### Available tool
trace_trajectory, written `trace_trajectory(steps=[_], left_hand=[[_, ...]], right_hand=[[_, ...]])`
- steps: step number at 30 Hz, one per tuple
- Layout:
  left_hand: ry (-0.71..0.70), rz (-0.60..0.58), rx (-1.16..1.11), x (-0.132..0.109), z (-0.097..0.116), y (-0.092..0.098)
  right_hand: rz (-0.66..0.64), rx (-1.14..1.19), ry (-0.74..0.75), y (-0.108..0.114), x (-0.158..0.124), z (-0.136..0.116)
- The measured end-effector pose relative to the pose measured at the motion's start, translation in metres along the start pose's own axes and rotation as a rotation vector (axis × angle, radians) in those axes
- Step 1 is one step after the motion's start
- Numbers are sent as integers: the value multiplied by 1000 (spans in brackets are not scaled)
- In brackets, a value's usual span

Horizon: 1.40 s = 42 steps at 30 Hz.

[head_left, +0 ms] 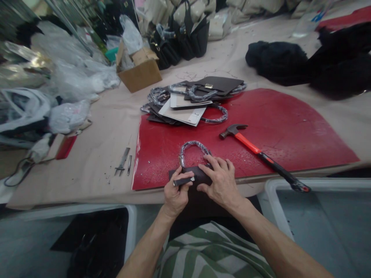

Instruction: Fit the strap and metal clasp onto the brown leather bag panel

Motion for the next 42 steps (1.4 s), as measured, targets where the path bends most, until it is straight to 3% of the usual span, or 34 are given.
trace_trajectory(steps=[15,19,22,25,28,31,36,39,42], left_hand=[[-77,-61,87,10,2,-16],[-68,-103,51,11,-1,-15],[-43,-137,20,12,-1,-15],[-52,-134,2,13,0,-15],[-64,-117,-7,14,1,-15],[-64,-113,-19,15,1,-17],[-57,-122,-42,13,2,-19],[-34,-114,-63,14,3,-19],[-25,-122,-61,15,4,-18]], right_hand=[[-10,57,44,5,-2,1],[126,149,93,18,-3,11],[298,93,85,43,-2,35],[382,-99,-55,78,-3,67],[229,-276,-270,105,-4,92],[90,-64,-464,116,-4,101],[-3,379,-597,111,3,81],[-108,588,-619,110,3,53],[-95,754,-621,121,-3,20]])
Point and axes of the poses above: each hand's wrist, its own x-axis towards the middle knuckle, its own y-axis out of the back of the hand, z = x × y, the point moved 1 cm from there along x, towards the middle knuckle, and after that the axes turned 15 degrees about x, right-handed, at the moved point
